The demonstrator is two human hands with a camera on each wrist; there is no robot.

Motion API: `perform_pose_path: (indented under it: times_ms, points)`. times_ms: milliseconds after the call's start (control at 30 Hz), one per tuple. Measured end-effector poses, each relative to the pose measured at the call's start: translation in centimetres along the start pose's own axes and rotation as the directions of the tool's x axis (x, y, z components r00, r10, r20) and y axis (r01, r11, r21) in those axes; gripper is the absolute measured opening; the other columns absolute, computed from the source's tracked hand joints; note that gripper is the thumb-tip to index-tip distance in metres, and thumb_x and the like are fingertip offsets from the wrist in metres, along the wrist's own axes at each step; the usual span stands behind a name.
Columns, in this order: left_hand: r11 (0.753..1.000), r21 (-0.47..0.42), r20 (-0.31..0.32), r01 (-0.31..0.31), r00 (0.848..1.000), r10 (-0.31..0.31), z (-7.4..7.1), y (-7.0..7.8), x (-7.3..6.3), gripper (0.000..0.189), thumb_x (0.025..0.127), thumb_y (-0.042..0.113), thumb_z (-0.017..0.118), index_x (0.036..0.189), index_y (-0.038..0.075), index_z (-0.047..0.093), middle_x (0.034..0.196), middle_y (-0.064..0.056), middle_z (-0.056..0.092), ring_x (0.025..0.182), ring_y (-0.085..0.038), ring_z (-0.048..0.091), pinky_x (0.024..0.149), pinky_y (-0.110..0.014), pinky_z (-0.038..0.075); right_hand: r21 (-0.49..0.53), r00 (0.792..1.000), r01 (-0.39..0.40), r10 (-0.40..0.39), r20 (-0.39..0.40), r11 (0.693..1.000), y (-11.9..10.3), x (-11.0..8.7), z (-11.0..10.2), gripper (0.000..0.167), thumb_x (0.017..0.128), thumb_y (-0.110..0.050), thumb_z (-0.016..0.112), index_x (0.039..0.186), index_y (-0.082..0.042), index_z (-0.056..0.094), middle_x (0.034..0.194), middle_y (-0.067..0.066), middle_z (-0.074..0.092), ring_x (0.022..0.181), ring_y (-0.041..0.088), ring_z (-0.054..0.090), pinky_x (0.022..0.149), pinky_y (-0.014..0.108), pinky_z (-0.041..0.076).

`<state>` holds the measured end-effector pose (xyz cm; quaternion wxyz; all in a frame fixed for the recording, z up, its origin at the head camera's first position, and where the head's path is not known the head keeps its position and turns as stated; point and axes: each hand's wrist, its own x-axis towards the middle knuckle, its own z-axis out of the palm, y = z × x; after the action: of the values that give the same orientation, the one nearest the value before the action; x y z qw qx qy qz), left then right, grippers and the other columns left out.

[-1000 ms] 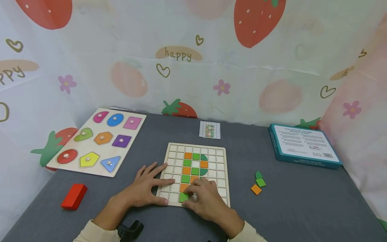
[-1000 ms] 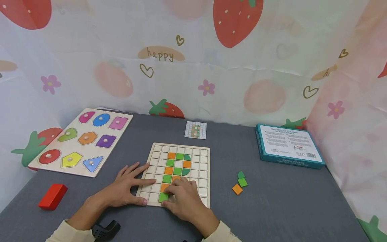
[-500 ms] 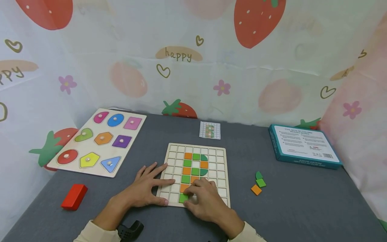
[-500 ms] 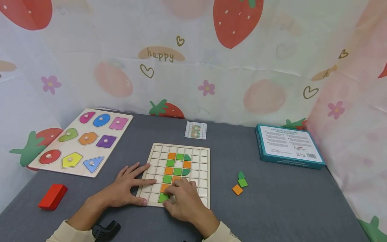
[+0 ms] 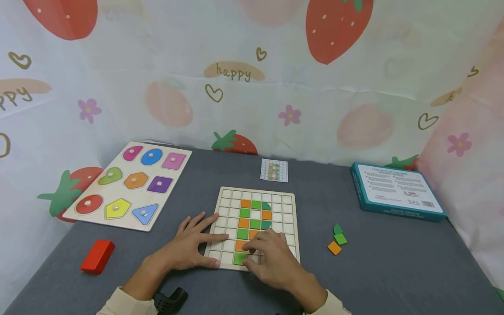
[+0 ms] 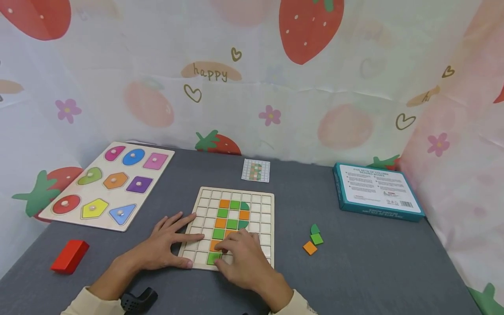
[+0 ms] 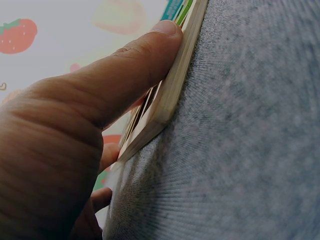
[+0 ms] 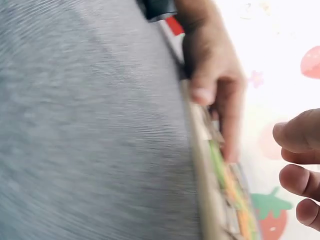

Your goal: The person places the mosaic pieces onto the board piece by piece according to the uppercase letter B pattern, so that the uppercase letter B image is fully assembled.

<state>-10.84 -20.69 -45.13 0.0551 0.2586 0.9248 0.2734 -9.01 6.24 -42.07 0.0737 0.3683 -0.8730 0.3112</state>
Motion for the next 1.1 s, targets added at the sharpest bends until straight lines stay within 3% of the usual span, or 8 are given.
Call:
perform_pose_path:
  times_ms: [533, 800, 1100]
  points:
    - [1.000, -0.016, 0.007, -0.002, 1.000, 0.002, -0.1, -0.1, -0.1, 0.071, 0.073, 0.064, 0.073, 0.134, 0.030, 0.061, 0.157, -0.008, 0.025, 0.142, -0.042, 0.009, 0.106, -0.063, -0.001, 0.021, 0.988, 0.050, -0.046, -0.148, 0.999, 0.0, -1.6, -7.7, 0.030, 0.078, -0.014, 0.081, 0.106, -0.019, 0.073, 0.100, -0.013, 0.057, 0.091, 0.009, 0.047, 0.079, 0.048, 0.037]
    - [1.000, -0.013, 0.009, -0.010, 1.000, 0.010, -0.2, -0.2, -0.1, 0.072, 0.073, 0.065, 0.072, 0.134, 0.030, 0.061, 0.156, -0.008, 0.025, 0.142, -0.042, 0.009, 0.105, -0.063, -0.001, -0.019, 0.972, 0.107, -0.109, -0.210, 0.994, 1.5, -3.5, -10.5, 0.040, 0.074, -0.005, 0.082, 0.110, -0.017, 0.071, 0.106, -0.010, 0.058, 0.092, 0.012, 0.048, 0.076, 0.039, 0.039]
    - [1.000, -0.013, 0.010, -0.014, 1.000, 0.014, -0.2, -0.1, -0.2, 0.071, 0.074, 0.062, 0.073, 0.134, 0.029, 0.060, 0.156, -0.009, 0.026, 0.142, -0.043, 0.009, 0.105, -0.064, 0.000, 0.021, 0.986, 0.087, -0.083, -0.146, 0.996, 4.9, -5.6, -12.3, 0.045, 0.075, -0.005, 0.082, 0.117, -0.017, 0.069, 0.111, -0.006, 0.056, 0.095, 0.014, 0.049, 0.074, 0.031, 0.043]
